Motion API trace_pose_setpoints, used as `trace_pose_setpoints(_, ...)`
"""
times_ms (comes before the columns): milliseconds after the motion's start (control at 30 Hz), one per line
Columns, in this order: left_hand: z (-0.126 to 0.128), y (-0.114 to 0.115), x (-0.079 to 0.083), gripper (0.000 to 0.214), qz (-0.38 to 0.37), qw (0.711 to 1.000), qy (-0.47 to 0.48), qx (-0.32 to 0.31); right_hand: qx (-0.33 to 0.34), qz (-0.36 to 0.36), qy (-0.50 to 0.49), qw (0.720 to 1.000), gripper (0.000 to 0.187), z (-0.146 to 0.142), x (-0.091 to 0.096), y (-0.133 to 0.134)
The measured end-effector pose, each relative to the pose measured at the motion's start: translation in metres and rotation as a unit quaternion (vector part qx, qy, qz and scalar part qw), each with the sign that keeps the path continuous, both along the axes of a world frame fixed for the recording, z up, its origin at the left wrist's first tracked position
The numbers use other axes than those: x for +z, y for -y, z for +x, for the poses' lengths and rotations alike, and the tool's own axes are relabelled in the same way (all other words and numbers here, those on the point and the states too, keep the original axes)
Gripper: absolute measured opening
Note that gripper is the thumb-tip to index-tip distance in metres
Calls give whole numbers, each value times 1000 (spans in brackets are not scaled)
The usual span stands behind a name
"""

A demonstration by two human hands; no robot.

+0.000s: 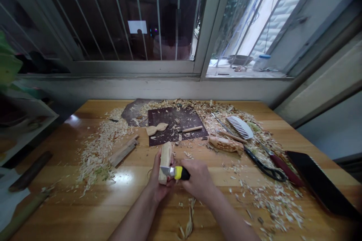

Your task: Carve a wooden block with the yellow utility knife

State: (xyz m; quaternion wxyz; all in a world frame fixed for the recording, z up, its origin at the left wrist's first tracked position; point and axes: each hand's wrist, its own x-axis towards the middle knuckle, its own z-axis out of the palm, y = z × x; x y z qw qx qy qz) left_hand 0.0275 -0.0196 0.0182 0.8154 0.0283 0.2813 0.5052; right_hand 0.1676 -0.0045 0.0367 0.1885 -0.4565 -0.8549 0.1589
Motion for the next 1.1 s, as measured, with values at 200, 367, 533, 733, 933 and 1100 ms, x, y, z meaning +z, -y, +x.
trace_pose_setpoints(200, 1, 3, 6, 47, -22, 999, -33, -2, -54, -5, 16, 998, 10, -1, -3, -3)
trace_pose_setpoints(367, 8, 8, 6, 47, -10, 1000, -5, -28, -114, -11, 11, 993, 8, 4, -10, -16)
trace_pose_setpoints(533, 7, 5, 1, 45, -3, 1000, -26, -12, -94, 7, 7, 995, 8, 7, -9, -15)
trace_pose_setpoints(733, 3, 1, 6, 46, -32, 997, -73, 16, 17, 30, 11, 999, 10, 5, -4, -2)
trace_pose_setpoints(933, 5, 6, 11, 46, -25, 996, -85, 18, -56, 15, 20, 998, 6, 5, -7, -7)
trace_pose_setpoints(1100, 8, 10, 9, 44, -12, 998, -68, -6, -109, 0, 12, 994, 6, 8, -12, -17)
